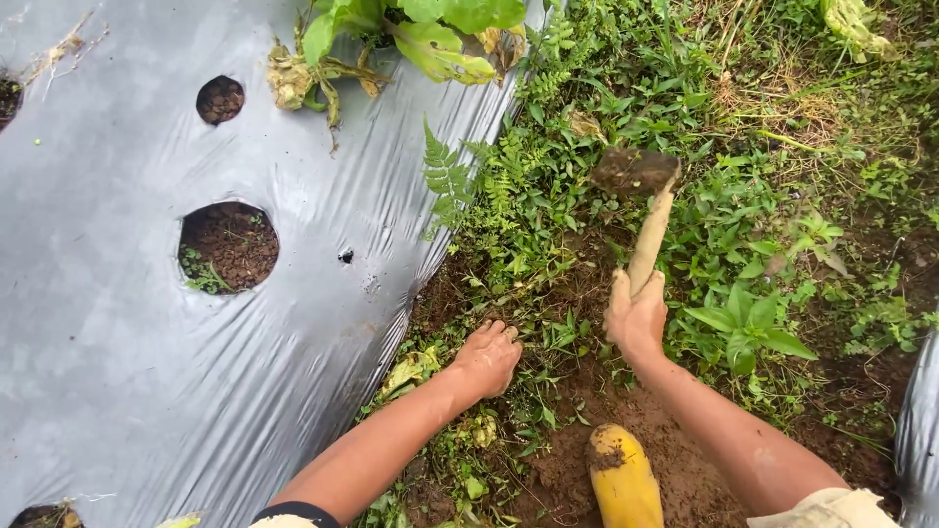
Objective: The person uses a hoe to loosen the soil and remove weeds from a garden bed covered with black plastic mulch. They pull the uprooted plants by hand and discard them to the side, working along the edge of the plastic sheet.
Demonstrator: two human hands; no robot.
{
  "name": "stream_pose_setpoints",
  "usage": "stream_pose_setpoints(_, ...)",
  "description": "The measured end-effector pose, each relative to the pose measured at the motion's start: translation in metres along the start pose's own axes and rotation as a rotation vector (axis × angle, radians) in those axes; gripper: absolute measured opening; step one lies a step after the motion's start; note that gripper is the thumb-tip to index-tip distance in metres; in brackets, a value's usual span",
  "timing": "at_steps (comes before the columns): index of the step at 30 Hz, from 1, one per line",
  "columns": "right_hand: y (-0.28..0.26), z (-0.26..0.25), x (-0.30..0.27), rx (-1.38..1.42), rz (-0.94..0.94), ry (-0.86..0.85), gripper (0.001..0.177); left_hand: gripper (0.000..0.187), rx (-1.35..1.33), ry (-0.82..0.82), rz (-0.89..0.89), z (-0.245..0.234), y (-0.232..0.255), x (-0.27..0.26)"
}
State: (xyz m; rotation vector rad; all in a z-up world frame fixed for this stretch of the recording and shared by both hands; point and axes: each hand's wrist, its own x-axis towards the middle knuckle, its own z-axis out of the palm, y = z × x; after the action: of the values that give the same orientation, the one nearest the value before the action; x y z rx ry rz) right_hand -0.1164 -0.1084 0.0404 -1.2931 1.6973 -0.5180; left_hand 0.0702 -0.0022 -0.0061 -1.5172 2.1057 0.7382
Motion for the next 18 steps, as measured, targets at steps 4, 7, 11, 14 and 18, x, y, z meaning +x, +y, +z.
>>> stream_pose_setpoints(4,0.002,0.013,0.016,0.072,-0.074,0.074,0.037,0.048,-0.018,0.017,-0.012,0.014,-0.003,0.011)
stream_pose_setpoints(7,0.036,0.005,-0.014,-0.037,0.037,-0.155,0.041,0.050,-0.009,0.001,-0.023,0.060,-0.008,0.033)
stream_pose_setpoints(11,0.061,-0.018,0.001,-0.124,0.070,-0.188,0.039,0.051,-0.022,0.007,-0.022,0.065,-0.010,0.051)
stream_pose_setpoints(14,0.035,-0.008,0.020,0.022,0.012,0.027,0.036,0.052,-0.007,0.017,-0.013,0.057,-0.004,0.051)
stream_pose_setpoints(18,-0.001,0.004,0.028,0.179,-0.044,0.144,0.048,0.053,0.001,0.023,0.006,0.047,-0.003,0.048)
